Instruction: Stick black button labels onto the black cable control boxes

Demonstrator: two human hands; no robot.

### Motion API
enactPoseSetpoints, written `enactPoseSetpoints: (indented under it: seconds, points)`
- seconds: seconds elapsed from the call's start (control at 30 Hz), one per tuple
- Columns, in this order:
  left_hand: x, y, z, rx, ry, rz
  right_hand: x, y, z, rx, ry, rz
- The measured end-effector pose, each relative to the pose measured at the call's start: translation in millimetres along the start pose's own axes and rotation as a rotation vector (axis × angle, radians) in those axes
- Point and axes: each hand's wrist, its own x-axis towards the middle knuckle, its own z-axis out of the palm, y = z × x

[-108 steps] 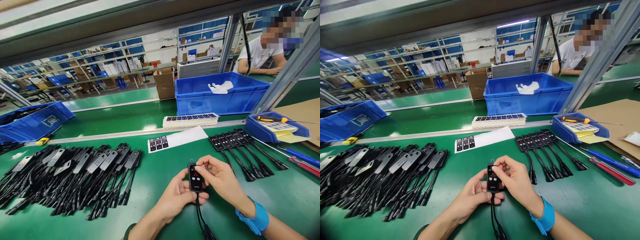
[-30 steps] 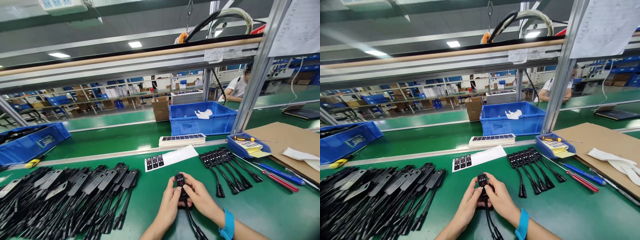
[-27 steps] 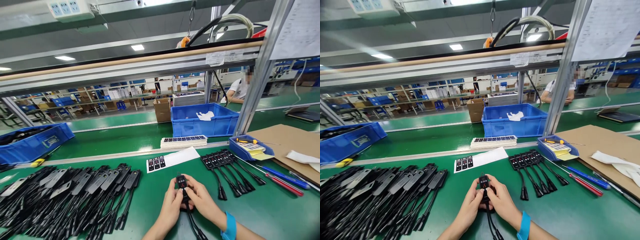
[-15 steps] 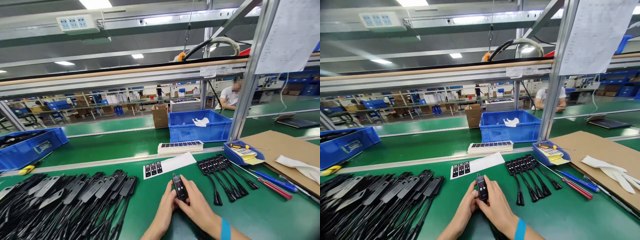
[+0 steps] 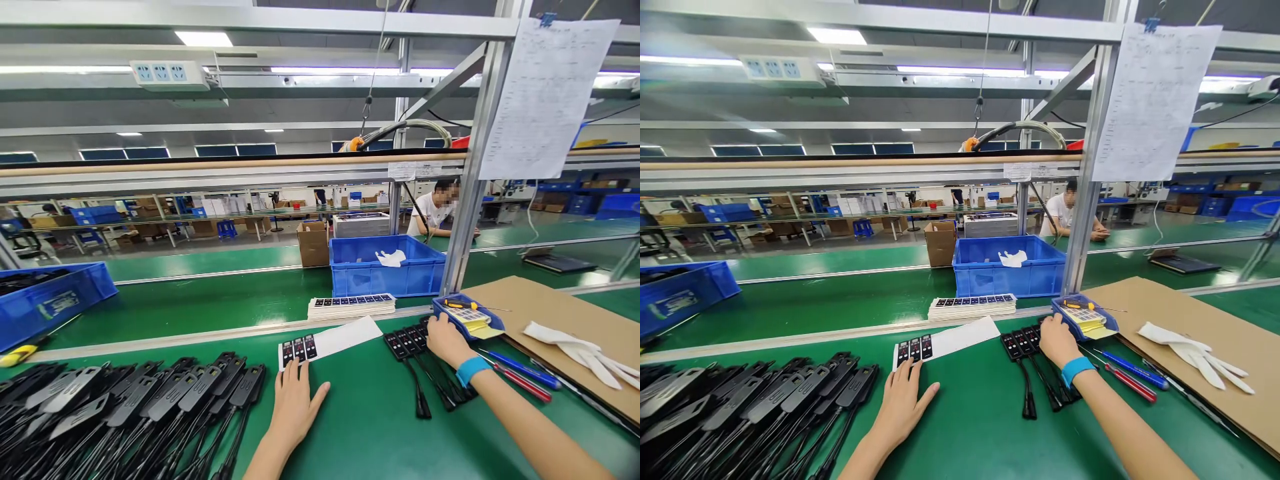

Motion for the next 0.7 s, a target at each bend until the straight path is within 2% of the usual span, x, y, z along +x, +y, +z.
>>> enactPoseSetpoints:
  seconds: [0.1, 0.2, 0.33, 0.4, 0.5, 0.6, 0.7]
  points:
    - [-0.4, 0.8, -0.5, 0.005, -0.013, 0.007, 2.3, 10.7, 15.8, -0.138, 0.017, 0.042]
    - [-2.1, 2.1, -2.1, 0.004, -0.005, 0.012, 2.0, 14.5, 20.2, -0.186, 0.010, 0.025]
    - [-4.6, 6.2, -4.5, 0.006, -0.031, -0.001, 3.8, 0.3, 16.6, -0.146, 0.011, -0.078]
    - [-5.7, 9.1, -6.7, 0.014, -0.054, -0.006, 6.1, -19.8, 16.6, -0.073, 0.002, -0.175]
    - [-6.9, 13.4, -11.4, 0.035, -0.087, -0.019, 8.5, -66.1, 23.1, 0.114, -0.086, -0.379]
    - [-7.4, 16.4, -15.6, 0.041, -0.104, -0.034, 7.4, -122.0, 38.2, 0.316, -0.188, -0.545]
    - [-7.9, 17.8, -16.9, 0.026, -0.128, -0.047, 5.8, -172.7, 59.7, 0.455, -0.216, -0.619]
